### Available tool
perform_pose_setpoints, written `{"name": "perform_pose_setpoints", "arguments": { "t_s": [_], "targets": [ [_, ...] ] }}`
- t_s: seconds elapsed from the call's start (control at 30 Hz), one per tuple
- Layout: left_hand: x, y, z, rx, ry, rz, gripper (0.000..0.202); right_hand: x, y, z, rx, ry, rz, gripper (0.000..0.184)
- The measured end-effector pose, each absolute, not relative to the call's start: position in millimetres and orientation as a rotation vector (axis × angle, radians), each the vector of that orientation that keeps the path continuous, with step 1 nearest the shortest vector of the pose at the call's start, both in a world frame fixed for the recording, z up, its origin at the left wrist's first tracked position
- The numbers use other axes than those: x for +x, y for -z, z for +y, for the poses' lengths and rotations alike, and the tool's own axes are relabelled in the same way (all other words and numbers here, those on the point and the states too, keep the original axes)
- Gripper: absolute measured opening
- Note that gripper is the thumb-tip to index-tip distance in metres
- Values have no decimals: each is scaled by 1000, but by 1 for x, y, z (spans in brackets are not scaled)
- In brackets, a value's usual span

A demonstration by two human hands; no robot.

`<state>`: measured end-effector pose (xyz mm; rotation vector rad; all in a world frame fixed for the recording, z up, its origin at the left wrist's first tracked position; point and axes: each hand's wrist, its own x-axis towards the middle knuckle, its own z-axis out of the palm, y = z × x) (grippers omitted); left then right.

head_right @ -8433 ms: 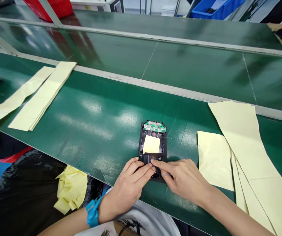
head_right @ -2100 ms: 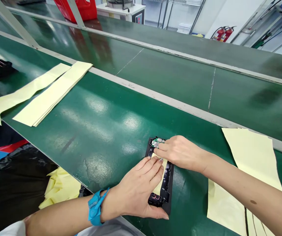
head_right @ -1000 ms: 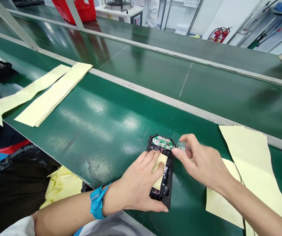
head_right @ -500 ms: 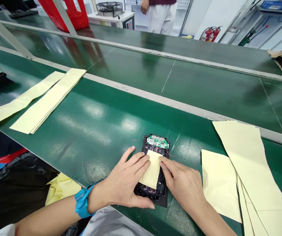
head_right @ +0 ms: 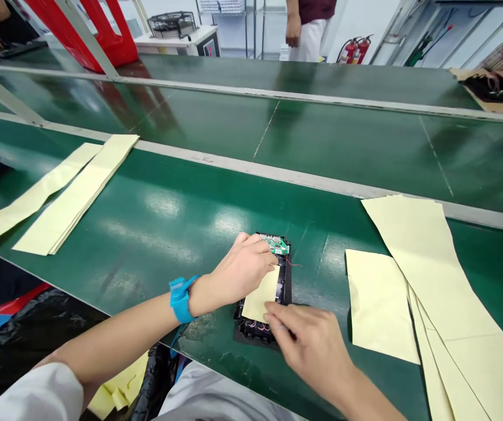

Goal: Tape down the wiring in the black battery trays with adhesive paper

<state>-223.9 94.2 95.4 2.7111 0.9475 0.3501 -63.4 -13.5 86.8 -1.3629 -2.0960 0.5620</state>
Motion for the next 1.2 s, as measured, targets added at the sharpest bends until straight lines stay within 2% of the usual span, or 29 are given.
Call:
{"name": "perform_pose_setpoints", "arguments": {
  "t_s": [0.13, 0.3, 0.47, 0.77, 0.93, 1.2],
  "targets": [
    [-209, -95, 102, 2758, -237, 879, 20, -71, -81, -28, -1289, -424, -2137, 22],
    [-207, -100, 103, 2804, -152, 824, 18, -74, -77, -34, -1219, -368, -2143, 30],
    [-204, -103, 103, 2857, -116, 798, 15, -77, -68, -37, -1191, -194, -2176, 22],
    [-211, -108, 105, 2858, -59, 821, 8, -76, -66, -35, -1134, -218, -2139, 20],
    [-209, -110, 107, 2793, -27, 841, 15, -76, -67, -33, -1125, -225, -2141, 21],
    [-193, -105, 94, 2780, -99, 1157, 12, -75, -68, -34, -1109, -236, -2151, 20]
  ]
}}
